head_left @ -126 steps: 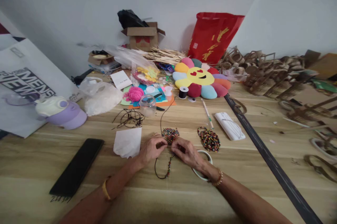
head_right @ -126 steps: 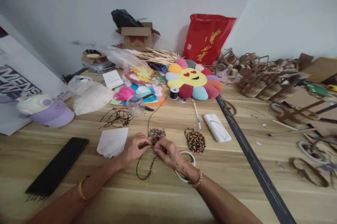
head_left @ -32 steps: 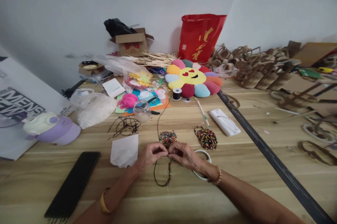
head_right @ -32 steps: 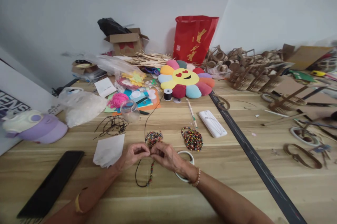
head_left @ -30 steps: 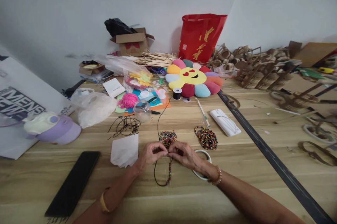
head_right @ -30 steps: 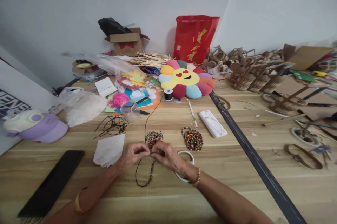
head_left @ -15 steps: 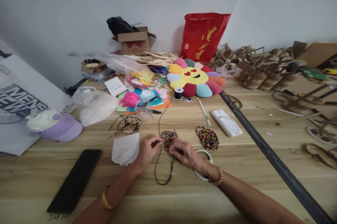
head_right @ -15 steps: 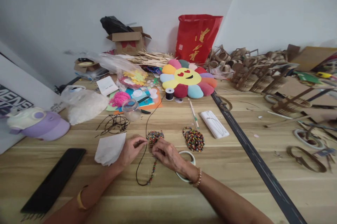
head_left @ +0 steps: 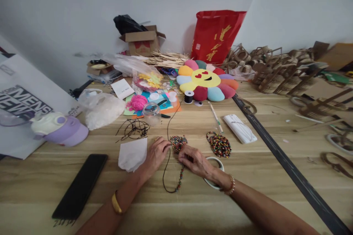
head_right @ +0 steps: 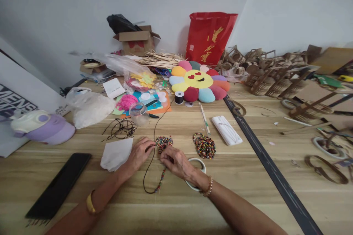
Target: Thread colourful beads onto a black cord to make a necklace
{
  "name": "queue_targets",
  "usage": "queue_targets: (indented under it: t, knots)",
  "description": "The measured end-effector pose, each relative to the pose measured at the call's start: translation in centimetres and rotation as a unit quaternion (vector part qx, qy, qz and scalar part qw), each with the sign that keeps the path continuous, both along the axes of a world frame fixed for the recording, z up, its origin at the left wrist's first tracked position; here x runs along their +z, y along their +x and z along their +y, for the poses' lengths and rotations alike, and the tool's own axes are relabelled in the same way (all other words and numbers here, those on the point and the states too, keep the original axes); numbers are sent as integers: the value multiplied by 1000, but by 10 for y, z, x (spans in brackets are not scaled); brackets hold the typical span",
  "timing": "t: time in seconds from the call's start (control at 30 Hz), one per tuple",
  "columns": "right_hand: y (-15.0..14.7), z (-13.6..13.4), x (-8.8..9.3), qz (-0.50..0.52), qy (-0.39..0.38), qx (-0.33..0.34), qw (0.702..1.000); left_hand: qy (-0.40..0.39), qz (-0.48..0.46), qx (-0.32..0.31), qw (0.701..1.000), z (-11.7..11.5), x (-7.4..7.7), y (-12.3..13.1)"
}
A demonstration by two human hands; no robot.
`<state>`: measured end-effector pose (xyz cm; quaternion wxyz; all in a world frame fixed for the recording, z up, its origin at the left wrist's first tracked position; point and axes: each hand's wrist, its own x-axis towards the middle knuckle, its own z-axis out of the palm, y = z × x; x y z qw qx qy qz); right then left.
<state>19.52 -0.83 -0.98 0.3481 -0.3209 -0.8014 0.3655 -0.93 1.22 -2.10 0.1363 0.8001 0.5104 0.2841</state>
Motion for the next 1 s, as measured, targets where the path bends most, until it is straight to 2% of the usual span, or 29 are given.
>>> queue_targets:
  t: [0.23,0.4,0.57,0.67,0.83,1.0]
  knots:
    - [0,0,0,0,-3,-2,1000,-10,-7,-1,1000,-1,3,0]
    - [0,0,3,-4,-19,-12,1000,-72,-96,10,993,-2,12,1]
    - [1,0,4,-6,-24,-23,999,-217,-245,1,945,-7,17,0]
    - [1,0,4,-6,-27,-29,999,-271,-303,-22,914,-8,16,-2]
    - [1,0,5,-4,-32,-34,999,-321,-346,-51,880,-11,14,0]
    - [1,-1,5,-7,-31,-35,999,-338,-353,-54,870,-14,14,3]
